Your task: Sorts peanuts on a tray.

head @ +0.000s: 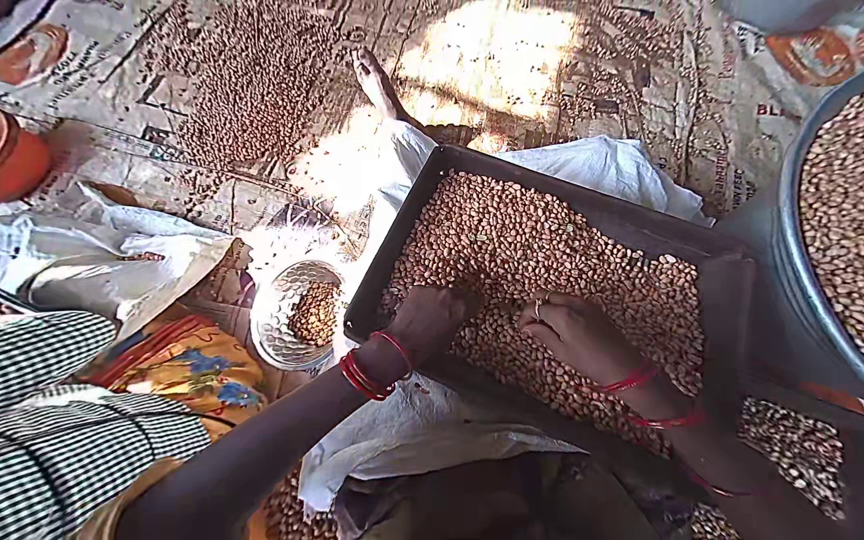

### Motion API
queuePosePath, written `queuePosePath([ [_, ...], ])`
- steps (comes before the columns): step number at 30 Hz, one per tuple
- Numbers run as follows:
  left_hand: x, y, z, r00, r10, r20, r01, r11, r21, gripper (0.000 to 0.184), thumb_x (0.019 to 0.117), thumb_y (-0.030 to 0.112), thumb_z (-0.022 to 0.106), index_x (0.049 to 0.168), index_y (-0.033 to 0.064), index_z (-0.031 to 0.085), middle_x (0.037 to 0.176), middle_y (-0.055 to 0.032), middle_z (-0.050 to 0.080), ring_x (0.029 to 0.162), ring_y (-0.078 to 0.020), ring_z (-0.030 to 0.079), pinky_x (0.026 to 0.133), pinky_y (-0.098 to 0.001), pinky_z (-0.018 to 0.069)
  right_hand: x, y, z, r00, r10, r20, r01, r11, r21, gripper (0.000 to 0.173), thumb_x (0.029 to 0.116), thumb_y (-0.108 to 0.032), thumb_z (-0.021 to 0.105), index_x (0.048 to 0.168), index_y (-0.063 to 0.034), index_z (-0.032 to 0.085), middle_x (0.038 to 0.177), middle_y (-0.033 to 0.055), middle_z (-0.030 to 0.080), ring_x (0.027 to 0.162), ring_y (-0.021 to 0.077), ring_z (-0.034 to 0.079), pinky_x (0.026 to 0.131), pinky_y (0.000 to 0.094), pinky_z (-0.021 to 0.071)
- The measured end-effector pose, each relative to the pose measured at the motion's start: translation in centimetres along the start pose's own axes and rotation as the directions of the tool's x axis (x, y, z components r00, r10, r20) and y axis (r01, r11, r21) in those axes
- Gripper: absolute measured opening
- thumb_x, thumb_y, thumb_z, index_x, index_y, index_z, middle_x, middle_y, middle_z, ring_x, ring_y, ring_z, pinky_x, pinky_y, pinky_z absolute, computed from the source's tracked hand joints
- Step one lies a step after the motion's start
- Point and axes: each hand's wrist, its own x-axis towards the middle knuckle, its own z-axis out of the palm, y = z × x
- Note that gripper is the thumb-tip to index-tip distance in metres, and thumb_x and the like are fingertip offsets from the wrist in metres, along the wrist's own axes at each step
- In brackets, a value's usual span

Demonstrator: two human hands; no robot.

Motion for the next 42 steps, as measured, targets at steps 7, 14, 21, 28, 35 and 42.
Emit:
queuePosePath([
  [7, 0.0, 2.1, 0.3, 0.998, -0.021, -0.053, 0.022, 0.999, 0.03, 0.025, 0.1024, -0.002, 0.047, 0.116, -0.0039, 0.068, 0.101, -0.0255, 0.07, 0.088, -0.046, 0.071, 0.067, -0.0564, 0.0539, 2.1, 1.6, 0.5, 0.974, -0.016, -0.226, -0.035, 0.975, -0.22, 0.008, 0.0911, 0.0, 0.07, 0.091, 0.0051, 0.075, 0.094, 0.0236, 0.07, 0.086, 0.0404, 0.071, 0.068, 0.0526, 0.0571],
  [14, 0.3, 3.1, -0.8, 0.984, -0.125, 0.124, 0.118, 0.991, 0.062, 0.025, 0.1056, 0.002, 0.043, 0.121, -0.0038, 0.062, 0.099, -0.0247, 0.069, 0.09, -0.0449, 0.07, 0.071, -0.0545, 0.0527, 2.2, 1.5, 4.0, 0.956, -0.166, -0.242, 0.066, 0.925, -0.374, 0.008, 0.0861, 0.006, 0.068, 0.089, 0.0058, 0.075, 0.089, 0.0223, 0.071, 0.088, 0.0387, 0.073, 0.07, 0.0455, 0.0597],
  [21, 0.2, -1.0, -0.8, 0.979, 0.035, -0.203, -0.114, 0.912, -0.394, 0.018, 0.0968, 0.016, 0.059, 0.095, 0.0021, 0.07, 0.069, -0.0088, 0.062, 0.061, -0.0217, 0.06, 0.056, -0.04, 0.049, 1.7, 1.2, 4.9, 0.954, -0.167, -0.249, 0.048, 0.905, -0.423, 0.01, 0.0845, 0.011, 0.066, 0.089, 0.0074, 0.074, 0.092, 0.0246, 0.07, 0.088, 0.0409, 0.072, 0.067, 0.0446, 0.06],
  [28, -1.2, -3.5, -0.9, 0.98, -0.12, -0.156, -0.1, 0.378, -0.92, 0.04, 0.1031, 0.019, 0.027, 0.092, 0.0105, 0.064, 0.067, 0.0088, 0.057, 0.053, 0.0017, 0.047, 0.05, -0.0138, 0.0394, 3.2, -1.4, 0.6, 0.985, -0.089, -0.151, 0.086, 0.996, -0.023, 0.009, 0.0916, -0.004, 0.067, 0.094, 0.0028, 0.072, 0.087, 0.0201, 0.067, 0.078, 0.0351, 0.069, 0.069, 0.0472, 0.0561],
  [35, -4.7, -3.6, -1.4, 0.974, -0.185, 0.129, 0.15, 0.105, -0.983, 0.055, 0.1104, 0.023, 0.018, 0.077, 0.0146, 0.061, 0.063, 0.008, 0.06, 0.05, 0.0025, 0.051, 0.048, -0.012, 0.0406, 5.8, -4.4, 2.2, 0.942, -0.275, -0.191, 0.288, 0.957, 0.042, 0.008, 0.0898, -0.007, 0.072, 0.087, 0.0005, 0.074, 0.086, 0.0159, 0.07, 0.08, 0.0309, 0.071, 0.068, 0.0442, 0.0572],
  [42, -5.5, -4.2, 0.1, 0.977, 0.123, -0.172, -0.196, 0.837, -0.512, 0.027, 0.1032, 0.023, 0.051, 0.089, 0.0088, 0.07, 0.066, 0.0031, 0.054, 0.06, -0.0066, 0.05, 0.057, -0.0264, 0.0419, 5.3, -2.5, 7.3, 0.865, -0.448, -0.226, 0.352, 0.863, -0.362, 0.007, 0.0827, 0.005, 0.069, 0.082, 0.0018, 0.075, 0.087, 0.0187, 0.072, 0.083, 0.0345, 0.072, 0.066, 0.0407, 0.0592],
])
